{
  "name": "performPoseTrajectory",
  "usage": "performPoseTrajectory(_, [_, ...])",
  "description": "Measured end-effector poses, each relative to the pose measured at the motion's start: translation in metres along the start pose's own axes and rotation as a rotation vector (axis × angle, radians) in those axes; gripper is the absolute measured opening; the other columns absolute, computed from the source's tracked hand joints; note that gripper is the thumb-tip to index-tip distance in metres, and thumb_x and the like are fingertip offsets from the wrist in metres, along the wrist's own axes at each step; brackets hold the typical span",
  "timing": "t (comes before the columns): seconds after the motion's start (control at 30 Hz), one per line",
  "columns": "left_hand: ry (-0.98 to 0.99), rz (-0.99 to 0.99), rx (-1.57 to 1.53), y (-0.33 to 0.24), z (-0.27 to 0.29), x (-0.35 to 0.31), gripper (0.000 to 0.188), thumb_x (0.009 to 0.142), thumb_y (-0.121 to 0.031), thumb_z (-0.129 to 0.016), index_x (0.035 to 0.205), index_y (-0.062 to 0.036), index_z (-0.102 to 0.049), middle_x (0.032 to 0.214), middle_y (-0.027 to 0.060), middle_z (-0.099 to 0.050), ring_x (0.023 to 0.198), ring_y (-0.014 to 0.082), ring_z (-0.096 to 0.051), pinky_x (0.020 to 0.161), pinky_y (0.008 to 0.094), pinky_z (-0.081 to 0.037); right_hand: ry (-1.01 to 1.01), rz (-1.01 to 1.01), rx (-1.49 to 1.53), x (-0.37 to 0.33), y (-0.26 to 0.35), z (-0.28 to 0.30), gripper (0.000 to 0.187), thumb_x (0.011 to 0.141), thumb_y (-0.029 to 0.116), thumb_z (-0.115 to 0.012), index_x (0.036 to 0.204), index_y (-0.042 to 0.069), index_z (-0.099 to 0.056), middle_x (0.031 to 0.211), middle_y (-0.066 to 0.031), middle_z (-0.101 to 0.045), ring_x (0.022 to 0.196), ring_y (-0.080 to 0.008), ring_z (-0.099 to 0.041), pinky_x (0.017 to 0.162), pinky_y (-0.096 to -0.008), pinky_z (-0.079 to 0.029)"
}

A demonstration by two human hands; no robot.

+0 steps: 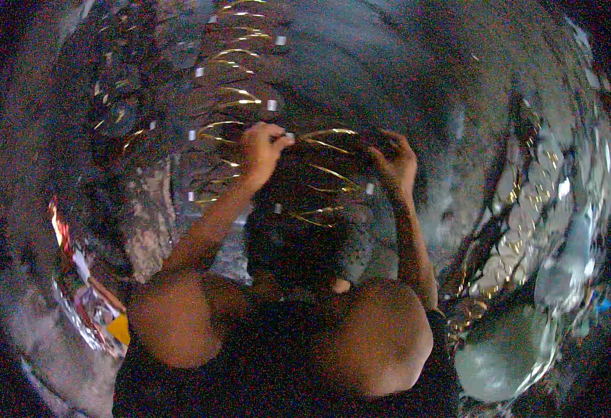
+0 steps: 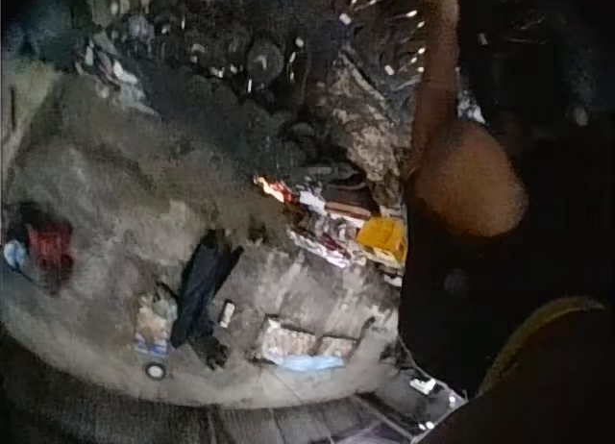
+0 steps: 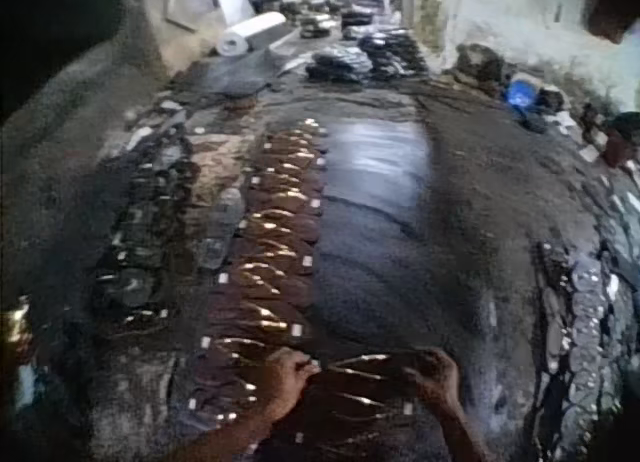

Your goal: The person arranges rows of flip-flops on the floor, picking up each pair and placing them in neat lines. The person handles both dark and brown flip-flops with gold straps, aligning them side by side.

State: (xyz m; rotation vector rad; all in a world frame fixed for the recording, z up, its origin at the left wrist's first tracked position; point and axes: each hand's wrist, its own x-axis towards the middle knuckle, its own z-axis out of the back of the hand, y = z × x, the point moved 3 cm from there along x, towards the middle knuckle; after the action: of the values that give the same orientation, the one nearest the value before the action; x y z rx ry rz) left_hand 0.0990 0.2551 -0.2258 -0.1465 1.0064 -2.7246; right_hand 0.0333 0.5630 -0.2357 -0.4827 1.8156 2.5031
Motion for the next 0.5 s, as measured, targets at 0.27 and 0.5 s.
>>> performPoseTrajectory(0.27, [-0.064, -0.035, -0.134, -0.001, -0.013, -0.008, 0.018, 0.08, -0.009, -0.079, 0.091, -0.0045, -0.067, 0.092, 0.0135, -0.066, 0.089, 0.0342, -0.064, 0.079, 0.0446, -0.053, -0.269, 0.222, -0.927, -0.013, -0.013, 0.012, 0.057, 0.076, 0.044, -0.087, 0.126, 0.021, -0.072, 0.146, -0.0128, -0.048, 0.14, -0.0364, -0.041, 0.116, -0.0521, -0.03])
performPoseTrajectory(0.5, [-0.225, 0.084, -0.386, 0.041, 0.13, 0.003, 0.031, 0.088, -0.008, -0.071, 0.119, -0.0038, -0.068, 0.114, 0.0095, -0.07, 0.096, 0.0179, -0.068, 0.079, 0.0337, -0.056, -0.501, 0.218, -0.78, -0.015, -0.034, 0.065, 0.071, 0.086, 0.038, -0.082, 0.145, 0.012, -0.054, 0.15, -0.019, -0.043, 0.138, -0.041, -0.042, 0.114, -0.0556, -0.033])
